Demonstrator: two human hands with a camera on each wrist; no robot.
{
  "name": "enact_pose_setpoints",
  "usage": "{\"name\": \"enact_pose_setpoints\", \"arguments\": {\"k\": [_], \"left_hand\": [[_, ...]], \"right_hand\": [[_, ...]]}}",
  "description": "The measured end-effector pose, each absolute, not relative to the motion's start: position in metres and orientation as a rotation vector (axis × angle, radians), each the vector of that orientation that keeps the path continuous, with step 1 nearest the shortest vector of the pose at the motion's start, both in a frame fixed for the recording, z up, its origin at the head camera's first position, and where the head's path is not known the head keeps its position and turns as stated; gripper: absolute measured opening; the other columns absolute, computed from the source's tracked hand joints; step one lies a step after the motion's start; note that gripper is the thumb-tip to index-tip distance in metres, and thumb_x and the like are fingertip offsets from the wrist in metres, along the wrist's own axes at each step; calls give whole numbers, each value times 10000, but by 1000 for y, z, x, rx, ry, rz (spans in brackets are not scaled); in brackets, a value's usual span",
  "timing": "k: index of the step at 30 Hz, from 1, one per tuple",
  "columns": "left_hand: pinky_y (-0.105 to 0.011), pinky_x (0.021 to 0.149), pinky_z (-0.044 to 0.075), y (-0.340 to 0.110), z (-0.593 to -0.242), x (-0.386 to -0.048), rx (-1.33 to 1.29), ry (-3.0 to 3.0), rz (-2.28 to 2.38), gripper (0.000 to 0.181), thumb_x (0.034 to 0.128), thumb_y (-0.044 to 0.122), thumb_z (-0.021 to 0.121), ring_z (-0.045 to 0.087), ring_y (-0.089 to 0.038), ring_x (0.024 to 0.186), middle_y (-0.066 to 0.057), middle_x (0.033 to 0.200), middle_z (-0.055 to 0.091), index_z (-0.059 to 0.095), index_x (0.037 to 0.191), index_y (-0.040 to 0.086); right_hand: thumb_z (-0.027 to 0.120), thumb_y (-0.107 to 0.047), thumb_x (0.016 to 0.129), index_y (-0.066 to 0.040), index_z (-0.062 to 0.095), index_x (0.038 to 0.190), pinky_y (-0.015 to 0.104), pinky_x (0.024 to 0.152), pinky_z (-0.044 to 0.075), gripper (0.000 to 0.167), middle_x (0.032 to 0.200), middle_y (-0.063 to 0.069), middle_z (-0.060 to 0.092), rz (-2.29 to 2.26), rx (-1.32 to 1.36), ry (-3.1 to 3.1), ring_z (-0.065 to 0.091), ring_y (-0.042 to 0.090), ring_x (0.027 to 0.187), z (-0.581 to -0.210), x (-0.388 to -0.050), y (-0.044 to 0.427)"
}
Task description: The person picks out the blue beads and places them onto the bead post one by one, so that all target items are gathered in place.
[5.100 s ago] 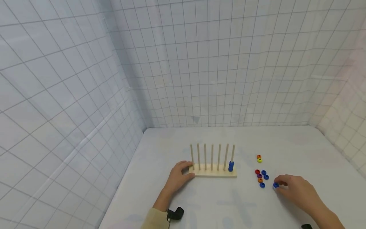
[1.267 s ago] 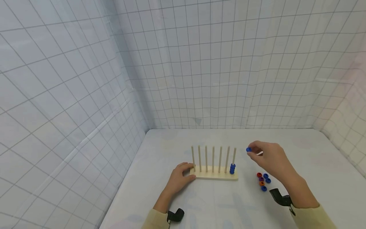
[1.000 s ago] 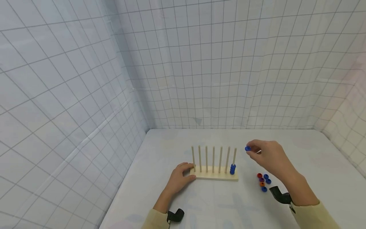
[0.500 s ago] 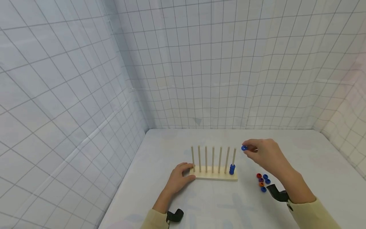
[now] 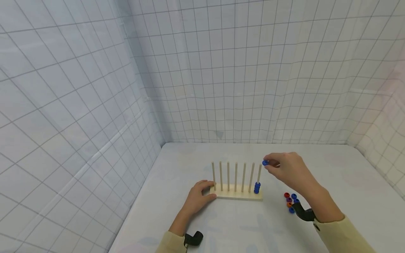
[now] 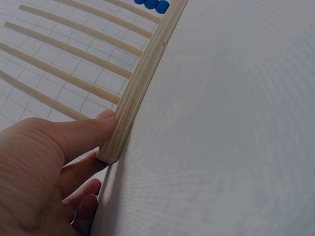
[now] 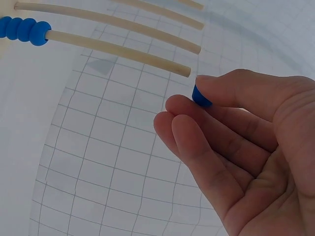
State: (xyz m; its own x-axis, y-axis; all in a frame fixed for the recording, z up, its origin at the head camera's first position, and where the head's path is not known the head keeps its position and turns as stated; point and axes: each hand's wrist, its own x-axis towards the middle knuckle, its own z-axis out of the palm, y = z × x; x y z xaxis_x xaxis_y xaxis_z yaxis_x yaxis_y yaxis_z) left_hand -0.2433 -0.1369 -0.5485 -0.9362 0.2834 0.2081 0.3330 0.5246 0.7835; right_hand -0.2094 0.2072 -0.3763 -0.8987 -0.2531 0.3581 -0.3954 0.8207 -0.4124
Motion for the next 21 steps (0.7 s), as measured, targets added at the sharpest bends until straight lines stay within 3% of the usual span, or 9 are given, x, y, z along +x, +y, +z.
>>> {"name": "enact_pose_setpoints", "arguments": {"k": [21], "left_hand": [[-604,1053,383,-136,-548,-242,-556,-2685,-1408,479,867,308,799,485,-389,1318,-171,1367,581,681,1285,104]], "right_hand": [[768,-115,873,-93,737,1014,327,632,576,146,832,-46,717,714,533,-2722,673,119,748,-380,-215,198]]}}
